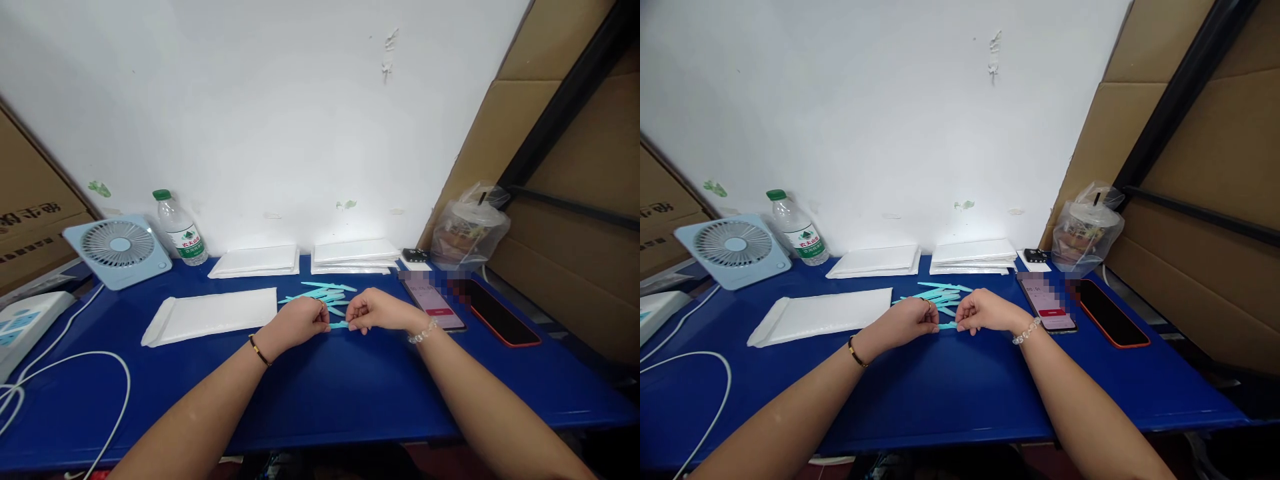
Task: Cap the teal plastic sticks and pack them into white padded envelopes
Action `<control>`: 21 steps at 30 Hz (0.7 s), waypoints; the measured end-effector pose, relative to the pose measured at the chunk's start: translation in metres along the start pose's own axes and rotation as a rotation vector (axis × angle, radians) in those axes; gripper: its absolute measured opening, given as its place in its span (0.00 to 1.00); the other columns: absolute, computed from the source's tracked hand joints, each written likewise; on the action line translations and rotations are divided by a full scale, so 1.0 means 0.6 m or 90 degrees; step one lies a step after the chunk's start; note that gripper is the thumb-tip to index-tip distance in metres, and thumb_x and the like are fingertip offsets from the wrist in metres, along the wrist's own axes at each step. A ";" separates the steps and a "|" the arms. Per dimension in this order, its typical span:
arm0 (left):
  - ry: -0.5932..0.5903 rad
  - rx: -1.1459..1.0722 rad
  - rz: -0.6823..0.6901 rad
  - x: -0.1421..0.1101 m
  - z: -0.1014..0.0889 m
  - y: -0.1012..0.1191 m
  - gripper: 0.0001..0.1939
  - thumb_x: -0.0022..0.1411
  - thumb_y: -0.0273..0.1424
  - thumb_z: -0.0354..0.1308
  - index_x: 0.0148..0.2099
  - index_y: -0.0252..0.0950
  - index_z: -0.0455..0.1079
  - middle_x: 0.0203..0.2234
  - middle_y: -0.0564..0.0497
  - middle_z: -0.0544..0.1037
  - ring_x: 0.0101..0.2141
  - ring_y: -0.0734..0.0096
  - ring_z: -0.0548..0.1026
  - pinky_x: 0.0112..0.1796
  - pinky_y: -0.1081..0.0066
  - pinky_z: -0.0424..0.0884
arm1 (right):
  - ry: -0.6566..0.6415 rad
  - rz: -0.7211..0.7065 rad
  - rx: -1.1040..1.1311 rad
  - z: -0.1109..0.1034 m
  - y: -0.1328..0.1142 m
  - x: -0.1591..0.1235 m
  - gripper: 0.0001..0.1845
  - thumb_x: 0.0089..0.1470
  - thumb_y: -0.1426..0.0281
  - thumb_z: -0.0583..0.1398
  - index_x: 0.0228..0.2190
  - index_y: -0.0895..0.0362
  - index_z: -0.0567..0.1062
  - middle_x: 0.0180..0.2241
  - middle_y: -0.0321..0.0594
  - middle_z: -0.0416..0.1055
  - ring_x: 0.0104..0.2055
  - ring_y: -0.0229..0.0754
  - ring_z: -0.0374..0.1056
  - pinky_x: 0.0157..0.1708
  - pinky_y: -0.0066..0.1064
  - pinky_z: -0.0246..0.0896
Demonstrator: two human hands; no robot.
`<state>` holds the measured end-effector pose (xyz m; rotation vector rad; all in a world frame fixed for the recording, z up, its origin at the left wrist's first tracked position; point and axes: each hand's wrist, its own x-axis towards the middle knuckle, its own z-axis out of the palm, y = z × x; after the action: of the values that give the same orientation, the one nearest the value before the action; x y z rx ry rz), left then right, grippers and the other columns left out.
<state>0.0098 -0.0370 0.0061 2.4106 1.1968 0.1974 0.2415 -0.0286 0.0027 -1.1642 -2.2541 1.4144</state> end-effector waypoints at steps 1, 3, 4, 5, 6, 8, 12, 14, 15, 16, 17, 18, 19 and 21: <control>0.001 0.009 0.004 0.002 0.000 0.000 0.07 0.57 0.35 0.55 0.31 0.39 0.72 0.26 0.52 0.76 0.29 0.68 0.72 0.28 0.72 0.61 | 0.004 -0.003 -0.017 0.002 0.000 0.001 0.16 0.46 0.58 0.63 0.30 0.60 0.75 0.23 0.37 0.71 0.25 0.38 0.70 0.26 0.27 0.64; 0.035 0.039 0.002 0.007 0.001 -0.003 0.08 0.57 0.36 0.56 0.35 0.39 0.72 0.32 0.50 0.77 0.35 0.65 0.73 0.34 0.71 0.64 | 0.059 -0.016 -0.082 0.002 0.004 0.005 0.18 0.47 0.56 0.62 0.29 0.59 0.75 0.25 0.38 0.71 0.26 0.39 0.70 0.27 0.28 0.64; 0.072 0.060 -0.003 0.010 0.002 -0.007 0.12 0.56 0.39 0.57 0.40 0.39 0.71 0.37 0.48 0.76 0.41 0.62 0.72 0.39 0.69 0.64 | 0.117 -0.029 -0.129 0.002 0.007 0.008 0.19 0.47 0.54 0.62 0.30 0.58 0.76 0.28 0.40 0.71 0.29 0.40 0.70 0.29 0.30 0.64; 0.114 0.083 -0.011 0.014 0.003 -0.014 0.20 0.53 0.42 0.59 0.47 0.40 0.69 0.44 0.46 0.74 0.47 0.58 0.69 0.44 0.66 0.64 | 0.186 -0.046 -0.179 0.001 0.011 0.011 0.21 0.46 0.53 0.62 0.33 0.57 0.76 0.32 0.42 0.72 0.33 0.43 0.70 0.32 0.32 0.65; 0.154 0.106 -0.020 0.018 0.005 -0.021 0.31 0.49 0.47 0.62 0.53 0.39 0.64 0.52 0.44 0.69 0.53 0.54 0.64 0.49 0.62 0.61 | 0.254 -0.065 -0.229 0.001 0.017 0.016 0.25 0.44 0.51 0.63 0.38 0.57 0.75 0.38 0.45 0.71 0.39 0.46 0.69 0.38 0.36 0.65; 0.184 0.141 -0.037 0.028 0.011 -0.039 0.50 0.42 0.55 0.62 0.62 0.38 0.53 0.60 0.40 0.57 0.60 0.47 0.52 0.55 0.54 0.53 | 0.329 -0.092 -0.299 0.001 0.030 0.029 0.40 0.38 0.48 0.65 0.51 0.55 0.68 0.52 0.50 0.63 0.54 0.54 0.59 0.50 0.43 0.58; 0.121 0.152 -0.023 0.042 0.022 -0.063 0.45 0.51 0.56 0.55 0.63 0.35 0.51 0.58 0.38 0.59 0.58 0.50 0.55 0.54 0.55 0.55 | 0.231 -0.101 -0.340 0.016 0.052 0.058 0.52 0.42 0.46 0.62 0.61 0.57 0.52 0.64 0.52 0.45 0.65 0.56 0.39 0.61 0.48 0.39; 0.107 0.168 0.000 0.043 0.022 -0.060 0.32 0.58 0.49 0.52 0.58 0.36 0.57 0.52 0.41 0.66 0.53 0.55 0.62 0.50 0.59 0.61 | 0.195 -0.118 -0.341 0.030 0.050 0.065 0.39 0.51 0.49 0.57 0.58 0.56 0.57 0.62 0.50 0.49 0.65 0.54 0.42 0.61 0.46 0.43; 0.100 0.183 0.012 0.042 0.022 -0.055 0.26 0.60 0.46 0.51 0.55 0.35 0.61 0.49 0.42 0.68 0.50 0.57 0.65 0.49 0.60 0.62 | 0.193 -0.133 -0.342 0.038 0.045 0.065 0.32 0.55 0.52 0.55 0.56 0.56 0.60 0.61 0.49 0.53 0.64 0.52 0.46 0.59 0.44 0.47; 0.090 0.202 0.022 0.039 0.021 -0.048 0.21 0.62 0.42 0.50 0.52 0.35 0.63 0.45 0.42 0.70 0.47 0.58 0.66 0.47 0.62 0.64 | 0.198 -0.151 -0.347 0.046 0.038 0.063 0.26 0.58 0.56 0.54 0.53 0.56 0.62 0.59 0.49 0.56 0.62 0.50 0.51 0.57 0.42 0.52; 0.079 0.223 0.028 0.035 0.022 -0.039 0.17 0.63 0.39 0.49 0.49 0.34 0.64 0.42 0.42 0.71 0.45 0.59 0.68 0.46 0.62 0.65 | 0.208 -0.168 -0.361 0.055 0.030 0.059 0.21 0.59 0.61 0.53 0.51 0.57 0.63 0.56 0.49 0.59 0.59 0.48 0.55 0.55 0.39 0.55; 0.069 0.246 0.029 0.029 0.022 -0.030 0.15 0.63 0.36 0.48 0.47 0.33 0.65 0.40 0.42 0.72 0.43 0.59 0.69 0.44 0.62 0.66 | 0.220 -0.180 -0.388 0.064 0.020 0.054 0.16 0.60 0.65 0.52 0.49 0.58 0.64 0.53 0.49 0.61 0.55 0.46 0.59 0.52 0.38 0.58; 0.061 0.268 0.024 0.023 0.024 -0.021 0.13 0.63 0.33 0.47 0.45 0.32 0.65 0.39 0.41 0.72 0.41 0.59 0.70 0.43 0.62 0.66 | 0.232 -0.184 -0.427 0.073 0.011 0.047 0.13 0.60 0.69 0.52 0.46 0.60 0.65 0.50 0.50 0.63 0.51 0.46 0.62 0.50 0.37 0.60; 0.046 0.300 0.011 0.008 0.030 -0.005 0.11 0.60 0.30 0.48 0.44 0.31 0.65 0.38 0.40 0.72 0.39 0.57 0.71 0.40 0.61 0.68 | 0.255 -0.172 -0.530 0.091 -0.006 0.033 0.09 0.58 0.76 0.51 0.40 0.61 0.66 0.44 0.50 0.65 0.45 0.46 0.63 0.46 0.38 0.62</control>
<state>0.0163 -0.0373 -0.0116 2.8351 1.3798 0.0039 0.1956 -0.0503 -0.0257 -1.1252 -2.5922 0.0815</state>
